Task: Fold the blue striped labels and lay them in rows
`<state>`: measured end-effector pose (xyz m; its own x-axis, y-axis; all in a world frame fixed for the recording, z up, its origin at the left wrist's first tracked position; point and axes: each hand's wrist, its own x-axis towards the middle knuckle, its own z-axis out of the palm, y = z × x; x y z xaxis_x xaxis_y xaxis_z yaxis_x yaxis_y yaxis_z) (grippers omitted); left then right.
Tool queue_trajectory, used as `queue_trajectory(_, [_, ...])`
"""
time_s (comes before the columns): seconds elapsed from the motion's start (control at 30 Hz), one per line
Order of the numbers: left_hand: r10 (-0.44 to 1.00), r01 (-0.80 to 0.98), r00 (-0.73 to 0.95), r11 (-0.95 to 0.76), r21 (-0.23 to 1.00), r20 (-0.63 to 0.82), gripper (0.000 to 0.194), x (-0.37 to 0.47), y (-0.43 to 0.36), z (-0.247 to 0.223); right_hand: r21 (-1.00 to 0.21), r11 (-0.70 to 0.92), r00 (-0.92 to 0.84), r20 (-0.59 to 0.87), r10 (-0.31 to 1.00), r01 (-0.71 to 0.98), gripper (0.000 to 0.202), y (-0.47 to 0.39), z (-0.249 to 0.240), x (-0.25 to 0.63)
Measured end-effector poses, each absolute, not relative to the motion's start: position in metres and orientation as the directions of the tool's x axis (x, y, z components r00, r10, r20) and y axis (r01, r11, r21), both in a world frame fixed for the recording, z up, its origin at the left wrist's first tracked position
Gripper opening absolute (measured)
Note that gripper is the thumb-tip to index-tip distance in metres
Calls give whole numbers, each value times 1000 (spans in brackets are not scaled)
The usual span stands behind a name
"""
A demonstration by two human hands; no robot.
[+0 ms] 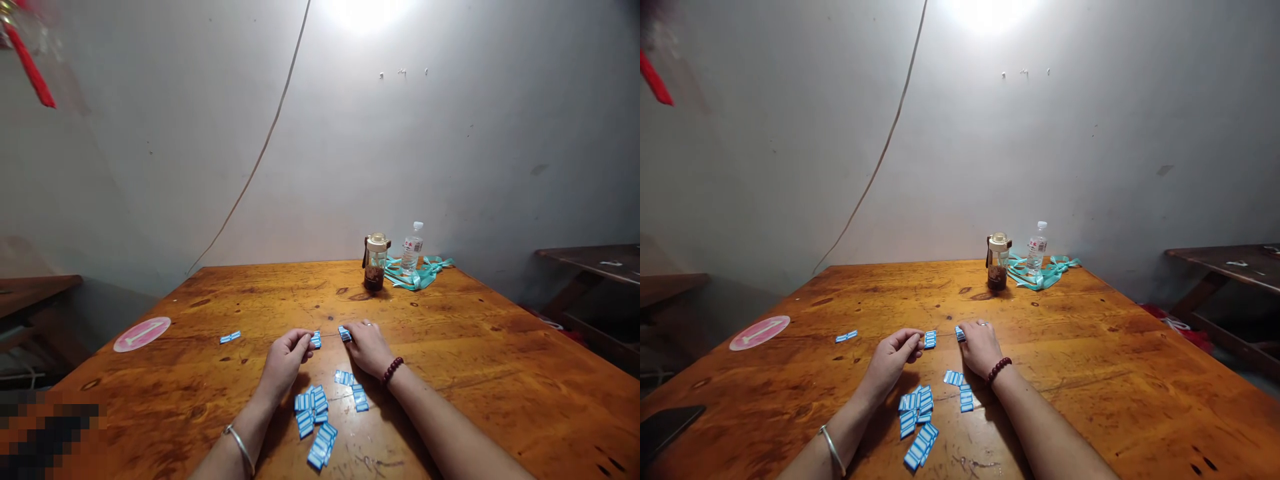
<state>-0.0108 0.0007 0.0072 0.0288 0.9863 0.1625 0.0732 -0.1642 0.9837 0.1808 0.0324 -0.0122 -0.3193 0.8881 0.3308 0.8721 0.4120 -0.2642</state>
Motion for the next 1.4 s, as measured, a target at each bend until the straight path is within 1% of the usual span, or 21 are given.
queue_trajectory(0.37, [988,63,9,-156,986,156,31,-11,2,5,-262,379,-308,274,911,887,26,28,-8,178])
queue_trajectory(0.53, [988,57,6,-152,987,152,31,-10,1,7,-300,382,-300,284,911,874,24,26,-5,181])
queue_trajectory(0.67, [987,75,-12,-160,984,161,31,-11,1,10,-366,418,-293,352,889,831,21,18,5,187])
queue_trajectory(0.73, [983,105,-21,-177,978,181,29,-11,2,9,-407,460,-360,301,883,789,18,11,8,190])
queue_trajectory(0.8, [976,156,-26,-209,965,215,27,-13,3,8,-440,494,-463,186,867,749,17,3,9,191])
queue_trajectory(0.87, [965,226,-33,-248,942,262,27,-14,3,7,-435,512,-524,103,845,741,22,-4,6,188])
queue_trajectory(0.9, [957,265,-40,-268,926,289,27,-15,3,7,-416,515,-530,89,844,750,24,-6,5,186])
queue_trajectory(1.03, [923,374,-73,-325,869,377,29,-15,1,8,-350,476,-482,77,873,807,21,-9,0,175])
queue_trajectory(1.17, [918,383,-59,-343,858,393,32,-12,-2,8,-370,455,-469,57,881,810,17,-7,-2,173])
queue_trajectory(1.4, [906,428,0,-383,818,424,34,-1,-9,9,-395,473,-485,77,871,787,14,-5,-7,175])
